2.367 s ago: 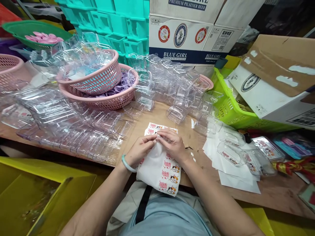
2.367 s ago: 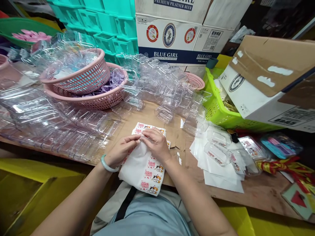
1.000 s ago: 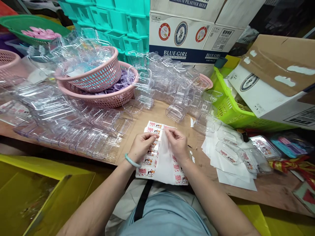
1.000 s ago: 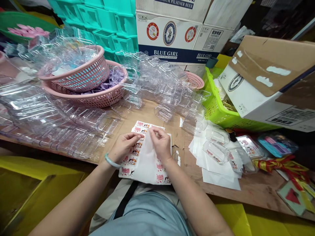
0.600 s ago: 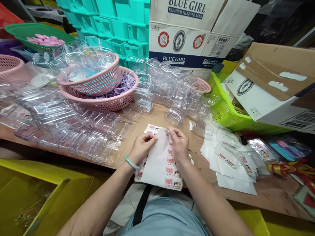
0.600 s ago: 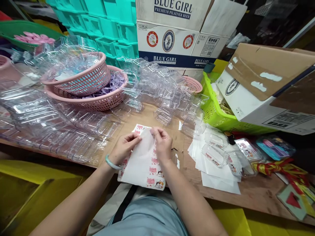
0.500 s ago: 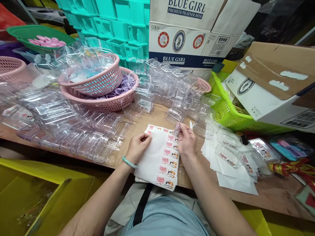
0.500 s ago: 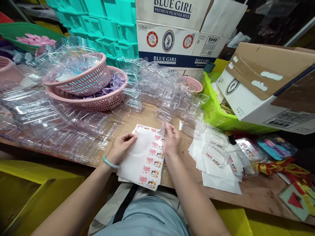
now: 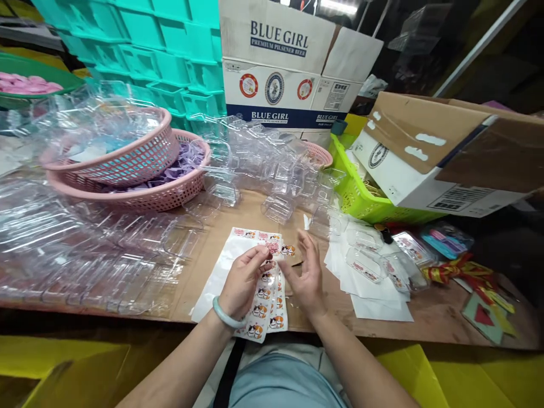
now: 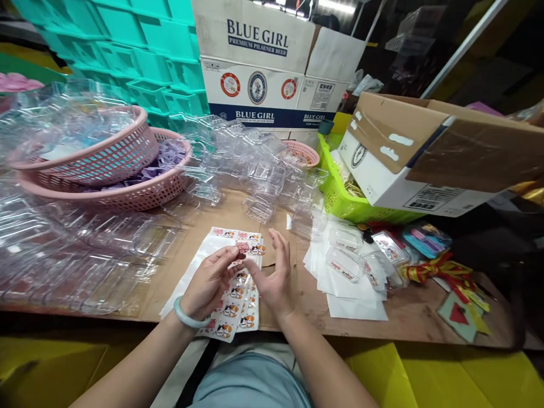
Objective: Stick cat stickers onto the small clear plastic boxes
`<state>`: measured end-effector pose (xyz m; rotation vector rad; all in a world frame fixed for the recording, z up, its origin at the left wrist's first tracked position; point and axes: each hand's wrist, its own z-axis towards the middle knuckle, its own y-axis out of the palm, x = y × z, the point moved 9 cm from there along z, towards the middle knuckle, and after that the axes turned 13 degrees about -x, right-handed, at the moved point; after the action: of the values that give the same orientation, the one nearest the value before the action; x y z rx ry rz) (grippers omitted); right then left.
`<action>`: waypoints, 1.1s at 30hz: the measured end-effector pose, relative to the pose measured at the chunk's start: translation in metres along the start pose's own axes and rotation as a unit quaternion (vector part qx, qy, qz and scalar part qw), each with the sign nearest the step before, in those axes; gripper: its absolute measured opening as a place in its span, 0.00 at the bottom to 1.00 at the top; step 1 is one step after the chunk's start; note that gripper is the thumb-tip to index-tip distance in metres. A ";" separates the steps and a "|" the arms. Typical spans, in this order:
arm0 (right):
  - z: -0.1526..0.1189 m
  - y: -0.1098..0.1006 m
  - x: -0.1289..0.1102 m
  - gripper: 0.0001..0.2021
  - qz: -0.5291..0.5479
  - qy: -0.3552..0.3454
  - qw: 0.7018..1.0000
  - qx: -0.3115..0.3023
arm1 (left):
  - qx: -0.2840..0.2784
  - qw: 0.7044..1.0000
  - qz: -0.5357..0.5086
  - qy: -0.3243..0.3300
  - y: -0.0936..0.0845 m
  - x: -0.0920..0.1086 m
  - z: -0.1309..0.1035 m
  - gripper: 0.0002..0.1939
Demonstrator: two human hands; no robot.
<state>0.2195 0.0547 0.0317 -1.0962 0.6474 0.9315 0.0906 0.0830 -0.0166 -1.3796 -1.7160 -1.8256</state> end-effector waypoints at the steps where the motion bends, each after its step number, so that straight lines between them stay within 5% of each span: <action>1: -0.001 -0.002 0.011 0.22 0.064 0.040 0.997 -0.013 | -0.023 0.999 0.023 -0.001 0.004 -0.001 0.001 0.08; 4: 0.003 -0.013 0.026 0.10 0.160 0.076 0.982 -0.067 | -0.074 0.993 0.092 -0.027 0.014 -0.005 0.003 0.12; 6: 0.012 -0.051 0.026 0.09 0.108 0.045 0.993 -0.002 | -0.053 0.992 0.100 -0.049 0.011 -0.009 0.003 0.15; 9: 0.032 -0.113 0.016 0.06 -0.106 -0.026 0.986 0.122 | -0.012 0.995 0.090 -0.051 0.006 -0.010 0.002 0.18; 13: 0.086 -0.113 0.026 0.26 -0.394 -0.087 0.915 -0.023 | -0.059 0.987 0.138 -0.056 0.023 -0.016 0.002 0.16; 15: 0.104 -0.105 0.038 0.28 -0.448 -0.097 0.883 -0.101 | -0.097 0.980 0.161 -0.063 0.035 -0.022 0.001 0.16; 17: 0.112 -0.105 0.040 0.26 -0.451 -0.100 0.880 -0.116 | -0.114 0.978 0.167 -0.057 0.042 -0.025 0.000 0.17; 19: 0.108 -0.117 0.027 0.24 -0.407 -0.097 0.907 -0.046 | -0.104 0.982 0.155 -0.034 0.043 -0.024 0.000 0.18; 22: 0.077 -0.140 0.002 0.27 -0.241 -0.087 0.954 0.155 | -0.068 0.992 0.101 0.009 0.040 -0.018 0.004 0.21; 24: 0.051 -0.136 0.000 0.30 -0.096 -0.065 0.962 0.245 | -0.050 0.998 0.037 0.016 0.040 -0.017 0.008 0.24; 26: 0.033 -0.111 0.008 0.30 0.027 -0.025 0.963 0.267 | -0.054 0.998 -0.034 0.003 0.044 -0.020 0.012 0.25; 30: 0.010 -0.053 0.032 0.29 0.189 0.052 0.954 0.228 | -0.107 0.985 -0.132 -0.019 0.056 -0.021 0.012 0.25; 33: 0.003 -0.034 0.042 0.31 0.223 0.066 0.956 0.179 | -0.104 0.983 -0.148 0.000 0.049 -0.014 0.007 0.25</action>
<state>0.2697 0.0645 0.0140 -0.6994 1.1589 1.0740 0.1368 0.0715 0.0016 -1.2479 -1.8575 -2.2194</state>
